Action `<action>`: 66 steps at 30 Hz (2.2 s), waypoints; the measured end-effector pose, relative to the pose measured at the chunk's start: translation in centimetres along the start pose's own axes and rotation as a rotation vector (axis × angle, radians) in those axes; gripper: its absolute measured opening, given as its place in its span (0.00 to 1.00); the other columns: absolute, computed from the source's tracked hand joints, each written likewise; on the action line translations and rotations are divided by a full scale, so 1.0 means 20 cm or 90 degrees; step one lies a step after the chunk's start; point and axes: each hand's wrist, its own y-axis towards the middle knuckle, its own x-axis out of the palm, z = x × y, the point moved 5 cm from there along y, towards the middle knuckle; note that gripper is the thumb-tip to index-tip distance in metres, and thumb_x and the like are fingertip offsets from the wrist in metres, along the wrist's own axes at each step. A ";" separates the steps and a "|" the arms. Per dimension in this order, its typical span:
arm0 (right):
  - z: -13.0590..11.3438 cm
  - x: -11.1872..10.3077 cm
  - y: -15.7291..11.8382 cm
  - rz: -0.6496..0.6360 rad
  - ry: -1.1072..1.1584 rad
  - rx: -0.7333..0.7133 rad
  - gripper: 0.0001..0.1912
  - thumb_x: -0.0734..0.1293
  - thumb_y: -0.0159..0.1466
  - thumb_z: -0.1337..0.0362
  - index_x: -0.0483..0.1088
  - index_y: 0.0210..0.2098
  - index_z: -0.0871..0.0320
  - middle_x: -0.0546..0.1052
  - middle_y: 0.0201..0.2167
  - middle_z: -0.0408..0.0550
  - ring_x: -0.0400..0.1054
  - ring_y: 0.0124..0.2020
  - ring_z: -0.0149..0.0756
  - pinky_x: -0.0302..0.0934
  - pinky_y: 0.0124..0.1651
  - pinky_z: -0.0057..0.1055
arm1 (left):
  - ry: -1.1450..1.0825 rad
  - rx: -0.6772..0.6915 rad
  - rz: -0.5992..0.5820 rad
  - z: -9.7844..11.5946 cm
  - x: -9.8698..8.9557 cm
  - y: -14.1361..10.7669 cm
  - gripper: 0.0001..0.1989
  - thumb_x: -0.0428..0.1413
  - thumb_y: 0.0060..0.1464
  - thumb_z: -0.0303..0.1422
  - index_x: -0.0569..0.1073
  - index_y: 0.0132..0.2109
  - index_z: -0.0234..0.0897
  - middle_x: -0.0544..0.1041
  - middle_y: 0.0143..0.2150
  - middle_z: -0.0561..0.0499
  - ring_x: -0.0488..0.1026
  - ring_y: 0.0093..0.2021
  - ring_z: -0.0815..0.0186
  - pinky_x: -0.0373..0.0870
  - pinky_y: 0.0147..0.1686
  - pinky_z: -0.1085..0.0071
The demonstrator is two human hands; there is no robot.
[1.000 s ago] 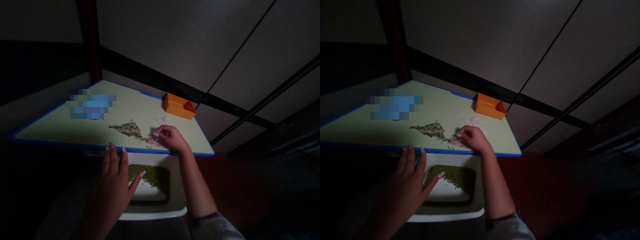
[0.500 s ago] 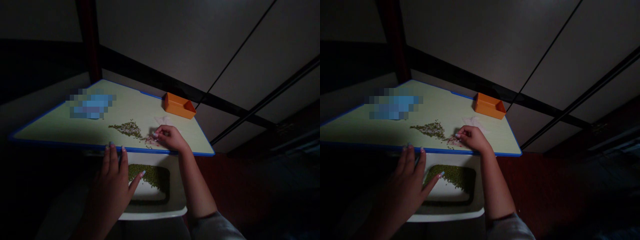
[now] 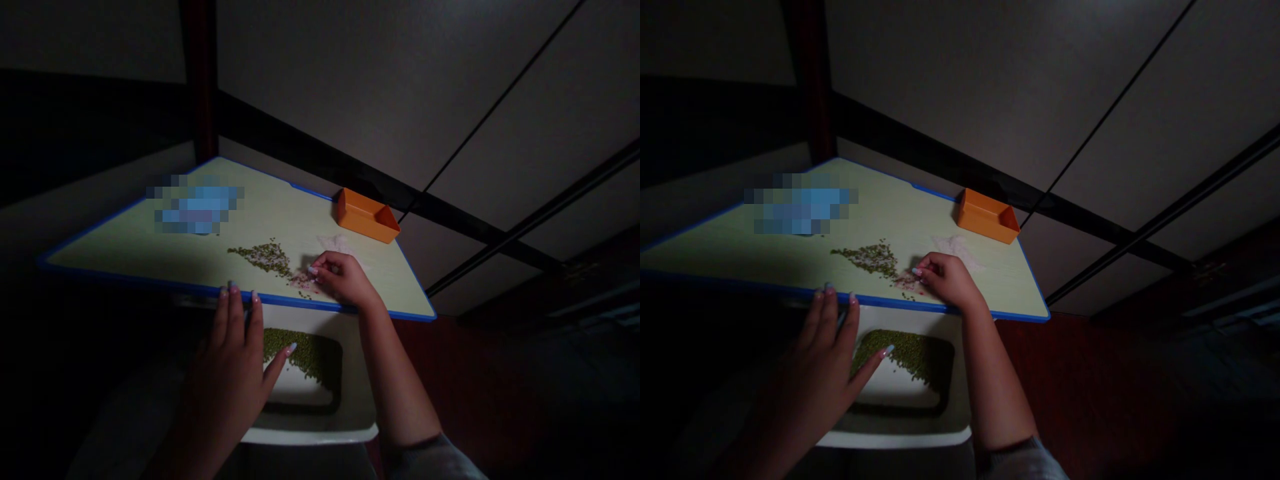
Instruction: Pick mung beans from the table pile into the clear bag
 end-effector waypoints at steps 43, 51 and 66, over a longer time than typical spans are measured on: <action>-0.03 0.05 0.04 0.072 -0.030 0.004 0.08 0.65 0.60 0.60 0.70 0.31 0.59 0.70 0.23 0.43 0.62 0.25 0.30 0.54 0.27 0.25 | 0.057 0.012 0.048 -0.05 -0.05 -0.04 0.39 0.44 0.55 0.52 0.57 0.63 0.25 0.52 0.69 0.36 0.50 0.69 0.52 0.69 0.52 0.57; -0.05 0.05 0.05 0.077 -0.074 -0.015 0.09 0.65 0.60 0.59 0.70 0.31 0.59 0.70 0.22 0.42 0.61 0.25 0.30 0.54 0.29 0.25 | 0.060 0.002 0.011 -0.05 -0.06 -0.03 0.39 0.43 0.56 0.53 0.57 0.64 0.26 0.51 0.69 0.37 0.49 0.69 0.52 0.69 0.52 0.57; -0.07 0.07 0.09 0.070 -0.100 -0.045 0.08 0.64 0.61 0.61 0.71 0.32 0.59 0.72 0.25 0.44 0.64 0.27 0.31 0.55 0.31 0.26 | 0.056 0.001 -0.018 -0.04 -0.07 -0.02 0.39 0.44 0.56 0.52 0.56 0.64 0.25 0.51 0.69 0.37 0.46 0.70 0.49 0.67 0.53 0.55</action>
